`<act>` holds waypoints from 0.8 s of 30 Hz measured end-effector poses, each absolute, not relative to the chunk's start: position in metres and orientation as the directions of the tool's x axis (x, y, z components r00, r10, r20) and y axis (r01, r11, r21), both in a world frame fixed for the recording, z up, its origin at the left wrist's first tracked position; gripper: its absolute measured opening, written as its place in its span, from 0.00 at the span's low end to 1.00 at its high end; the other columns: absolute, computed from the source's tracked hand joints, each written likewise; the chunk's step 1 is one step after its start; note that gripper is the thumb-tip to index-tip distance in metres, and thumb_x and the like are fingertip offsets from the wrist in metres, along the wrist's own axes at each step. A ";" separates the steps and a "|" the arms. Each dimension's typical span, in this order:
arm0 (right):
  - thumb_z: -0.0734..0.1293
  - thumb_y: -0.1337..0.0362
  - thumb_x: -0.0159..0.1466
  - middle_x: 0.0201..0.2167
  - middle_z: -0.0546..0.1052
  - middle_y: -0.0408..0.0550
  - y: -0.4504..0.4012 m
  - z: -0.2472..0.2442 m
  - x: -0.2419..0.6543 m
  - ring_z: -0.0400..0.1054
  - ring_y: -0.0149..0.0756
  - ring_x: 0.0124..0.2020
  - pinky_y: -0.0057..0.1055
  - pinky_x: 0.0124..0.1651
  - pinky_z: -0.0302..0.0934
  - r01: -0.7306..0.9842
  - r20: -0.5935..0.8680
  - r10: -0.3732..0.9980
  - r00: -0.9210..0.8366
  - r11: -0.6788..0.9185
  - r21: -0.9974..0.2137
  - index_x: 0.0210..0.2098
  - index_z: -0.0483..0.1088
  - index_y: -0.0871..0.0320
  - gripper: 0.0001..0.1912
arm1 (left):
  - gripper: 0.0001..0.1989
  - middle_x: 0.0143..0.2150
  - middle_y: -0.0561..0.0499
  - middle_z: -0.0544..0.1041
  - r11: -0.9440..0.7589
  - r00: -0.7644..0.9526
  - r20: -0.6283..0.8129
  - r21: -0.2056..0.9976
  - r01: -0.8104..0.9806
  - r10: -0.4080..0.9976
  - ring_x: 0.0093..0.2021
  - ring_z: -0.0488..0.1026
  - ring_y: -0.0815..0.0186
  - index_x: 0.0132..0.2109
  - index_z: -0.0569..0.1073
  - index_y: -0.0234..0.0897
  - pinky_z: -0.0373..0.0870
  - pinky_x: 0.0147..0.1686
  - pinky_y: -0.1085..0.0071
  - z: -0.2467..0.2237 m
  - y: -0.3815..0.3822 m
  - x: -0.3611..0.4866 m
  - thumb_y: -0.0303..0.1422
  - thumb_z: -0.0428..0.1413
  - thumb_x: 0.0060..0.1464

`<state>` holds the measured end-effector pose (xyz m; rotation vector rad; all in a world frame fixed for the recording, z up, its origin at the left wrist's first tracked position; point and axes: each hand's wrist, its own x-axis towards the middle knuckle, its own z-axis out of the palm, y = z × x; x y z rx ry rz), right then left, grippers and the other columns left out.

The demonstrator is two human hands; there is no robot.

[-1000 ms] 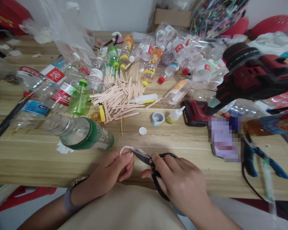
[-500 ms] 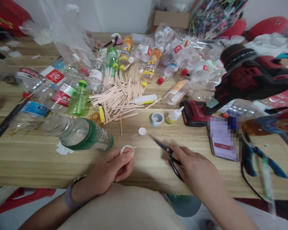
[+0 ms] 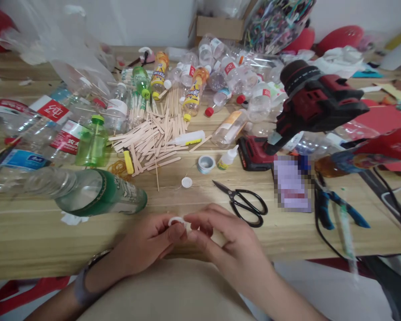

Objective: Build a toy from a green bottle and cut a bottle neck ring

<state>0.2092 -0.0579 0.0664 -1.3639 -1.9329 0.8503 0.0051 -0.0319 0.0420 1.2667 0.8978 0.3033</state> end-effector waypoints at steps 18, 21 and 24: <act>0.76 0.47 0.53 0.18 0.69 0.40 -0.052 0.058 0.182 0.61 0.28 0.20 0.27 0.24 0.57 0.083 -0.382 0.917 -0.118 -0.374 -0.924 0.25 0.74 0.57 0.19 | 0.08 0.45 0.48 0.77 -0.587 0.464 0.380 0.656 0.474 0.800 0.43 0.76 0.64 0.50 0.74 0.39 0.74 0.41 0.70 0.050 -0.035 -0.008 0.31 0.51 0.69; 0.76 0.46 0.53 0.17 0.69 0.40 -0.052 0.058 0.181 0.60 0.28 0.20 0.26 0.24 0.56 0.042 -0.388 0.911 -0.137 -0.386 -0.921 0.22 0.71 0.57 0.21 | 0.11 0.41 0.49 0.79 -0.715 0.533 0.478 0.506 0.483 0.698 0.40 0.76 0.65 0.50 0.75 0.37 0.75 0.40 0.69 0.054 -0.034 -0.009 0.27 0.48 0.70; 0.76 0.46 0.53 0.17 0.69 0.40 -0.052 0.057 0.181 0.60 0.28 0.19 0.26 0.23 0.56 0.034 -0.406 0.900 -0.159 -0.406 -0.913 0.23 0.71 0.57 0.21 | 0.11 0.40 0.47 0.81 -0.778 0.559 0.541 0.419 0.469 0.628 0.39 0.77 0.64 0.50 0.74 0.33 0.76 0.41 0.68 0.053 -0.034 -0.010 0.26 0.47 0.70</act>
